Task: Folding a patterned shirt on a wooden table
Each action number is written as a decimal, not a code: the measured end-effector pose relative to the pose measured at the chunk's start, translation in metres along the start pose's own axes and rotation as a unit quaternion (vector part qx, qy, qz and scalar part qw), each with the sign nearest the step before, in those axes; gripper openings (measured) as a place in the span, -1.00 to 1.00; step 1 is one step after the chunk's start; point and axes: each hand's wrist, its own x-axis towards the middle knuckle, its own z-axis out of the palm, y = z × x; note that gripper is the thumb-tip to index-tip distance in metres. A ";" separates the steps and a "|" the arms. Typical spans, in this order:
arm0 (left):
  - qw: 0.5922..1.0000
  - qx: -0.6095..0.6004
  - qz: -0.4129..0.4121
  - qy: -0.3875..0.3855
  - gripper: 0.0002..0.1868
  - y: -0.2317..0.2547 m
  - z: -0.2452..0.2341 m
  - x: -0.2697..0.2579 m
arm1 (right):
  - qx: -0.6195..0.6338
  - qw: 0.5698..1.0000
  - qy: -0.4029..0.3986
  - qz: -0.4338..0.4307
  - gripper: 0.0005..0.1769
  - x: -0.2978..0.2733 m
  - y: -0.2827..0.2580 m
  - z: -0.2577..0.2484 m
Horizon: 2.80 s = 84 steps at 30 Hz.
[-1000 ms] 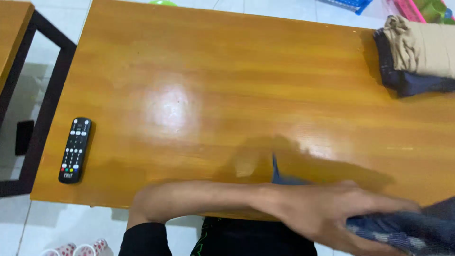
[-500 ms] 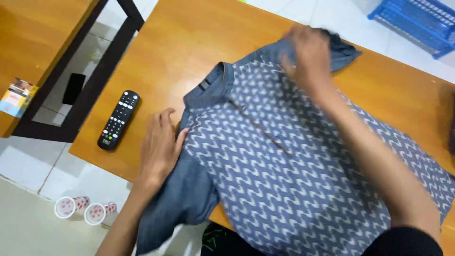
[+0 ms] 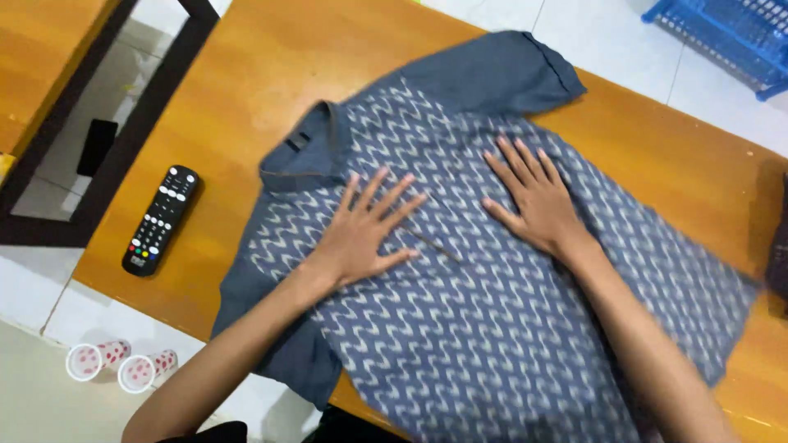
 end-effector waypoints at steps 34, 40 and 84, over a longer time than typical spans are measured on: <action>0.969 0.103 -0.052 0.218 -0.43 -0.040 -0.033 -0.028 | 0.025 0.999 -0.006 -0.042 -0.21 -0.133 0.011 -0.027; 0.982 -0.051 0.057 0.170 -0.43 -0.085 -0.025 0.137 | 0.052 0.989 0.131 0.035 -0.42 -0.129 0.063 -0.003; 0.997 -0.009 -0.068 0.024 -0.14 0.034 0.021 0.049 | 0.088 0.989 0.039 0.111 -0.25 0.030 -0.034 0.009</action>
